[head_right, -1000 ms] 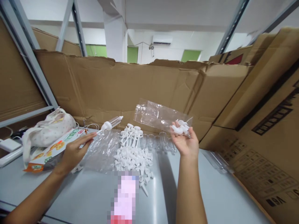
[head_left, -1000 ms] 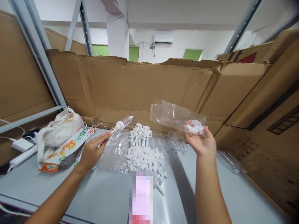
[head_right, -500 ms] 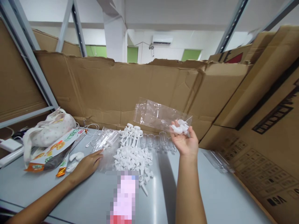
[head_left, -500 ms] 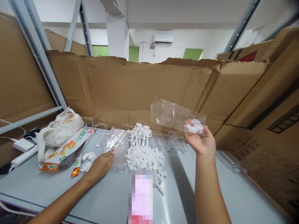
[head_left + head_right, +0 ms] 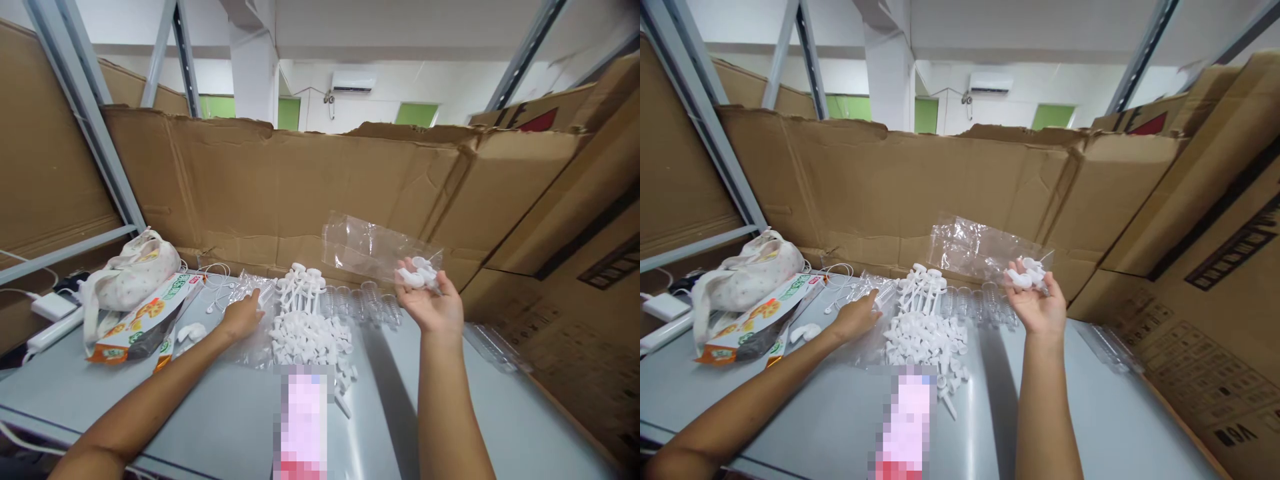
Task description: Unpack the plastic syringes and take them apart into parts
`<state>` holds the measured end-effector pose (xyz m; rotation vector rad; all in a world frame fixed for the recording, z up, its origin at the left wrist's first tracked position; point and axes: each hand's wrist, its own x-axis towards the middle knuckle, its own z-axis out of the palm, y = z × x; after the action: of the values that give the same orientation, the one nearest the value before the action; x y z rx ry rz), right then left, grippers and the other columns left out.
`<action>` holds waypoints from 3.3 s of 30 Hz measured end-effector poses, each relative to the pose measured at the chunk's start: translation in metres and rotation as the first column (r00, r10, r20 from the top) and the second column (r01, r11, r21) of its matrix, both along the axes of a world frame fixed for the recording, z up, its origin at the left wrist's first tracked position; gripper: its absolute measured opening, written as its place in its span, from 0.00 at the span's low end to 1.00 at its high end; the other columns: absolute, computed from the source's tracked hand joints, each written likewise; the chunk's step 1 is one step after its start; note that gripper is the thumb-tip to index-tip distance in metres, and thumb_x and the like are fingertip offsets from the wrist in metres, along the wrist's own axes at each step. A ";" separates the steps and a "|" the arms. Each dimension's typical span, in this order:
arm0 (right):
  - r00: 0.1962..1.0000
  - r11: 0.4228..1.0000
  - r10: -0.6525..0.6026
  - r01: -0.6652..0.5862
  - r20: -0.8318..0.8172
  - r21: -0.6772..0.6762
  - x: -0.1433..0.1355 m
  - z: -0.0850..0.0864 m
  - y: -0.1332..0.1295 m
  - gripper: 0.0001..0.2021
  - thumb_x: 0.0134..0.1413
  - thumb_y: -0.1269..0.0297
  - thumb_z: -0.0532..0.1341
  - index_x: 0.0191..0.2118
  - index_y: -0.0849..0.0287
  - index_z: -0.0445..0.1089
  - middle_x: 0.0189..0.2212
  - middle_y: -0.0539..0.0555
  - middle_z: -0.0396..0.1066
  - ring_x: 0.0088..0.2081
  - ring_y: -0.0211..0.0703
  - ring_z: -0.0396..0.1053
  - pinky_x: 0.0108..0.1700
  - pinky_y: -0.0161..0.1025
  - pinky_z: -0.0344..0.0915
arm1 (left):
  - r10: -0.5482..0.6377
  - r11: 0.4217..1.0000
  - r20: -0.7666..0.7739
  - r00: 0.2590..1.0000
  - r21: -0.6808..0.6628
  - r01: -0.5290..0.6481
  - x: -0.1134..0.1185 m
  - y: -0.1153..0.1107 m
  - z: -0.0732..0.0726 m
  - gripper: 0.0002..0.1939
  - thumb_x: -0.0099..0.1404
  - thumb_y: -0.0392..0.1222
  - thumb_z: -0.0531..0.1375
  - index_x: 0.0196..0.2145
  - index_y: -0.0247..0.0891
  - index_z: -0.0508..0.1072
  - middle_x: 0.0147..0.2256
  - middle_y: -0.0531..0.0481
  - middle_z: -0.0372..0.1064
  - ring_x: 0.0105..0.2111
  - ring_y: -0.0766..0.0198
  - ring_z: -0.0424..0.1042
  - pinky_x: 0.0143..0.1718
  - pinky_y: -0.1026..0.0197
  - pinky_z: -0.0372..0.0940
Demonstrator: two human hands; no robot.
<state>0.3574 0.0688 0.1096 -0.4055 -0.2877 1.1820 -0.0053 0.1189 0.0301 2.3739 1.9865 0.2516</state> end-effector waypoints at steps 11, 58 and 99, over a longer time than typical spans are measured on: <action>1.000 0.999 -0.004 0.004 -0.001 -0.042 -0.004 0.001 0.002 0.16 0.57 0.63 0.51 0.49 0.61 0.65 0.44 0.58 0.74 0.50 0.49 0.69 0.38 0.46 0.74 | 0.190 0.958 0.013 0.982 0.216 -0.189 -0.023 -0.017 0.028 0.27 0.68 0.43 0.42 0.63 0.41 0.44 0.45 0.40 0.66 0.36 0.52 0.72 0.33 0.57 0.62; 0.962 0.990 0.143 -0.136 0.233 -0.046 -0.013 -0.006 0.007 0.10 0.55 0.61 0.53 0.37 0.55 0.70 0.37 0.53 0.77 0.42 0.46 0.74 0.40 0.47 0.72 | 0.162 0.810 0.966 -0.200 -0.014 0.586 0.082 -0.012 0.072 0.18 0.62 0.39 0.59 0.50 0.30 0.67 0.49 0.35 0.67 0.50 0.54 0.67 0.57 0.53 0.56; 0.635 0.978 0.202 -0.098 0.746 -0.182 -0.085 -0.022 0.009 0.29 0.43 0.62 0.69 0.53 0.44 0.64 0.49 0.53 0.71 0.47 0.48 0.69 0.41 0.43 0.71 | 0.503 0.718 0.844 -0.186 -0.288 0.633 0.090 0.007 0.035 0.06 0.59 0.40 0.57 0.29 0.36 0.63 0.48 0.41 0.66 0.38 0.61 0.72 0.48 0.49 0.63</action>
<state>0.2725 0.0776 0.0875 -1.0176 -1.0125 1.1387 0.0845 0.1259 0.0655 0.7938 0.6472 0.8421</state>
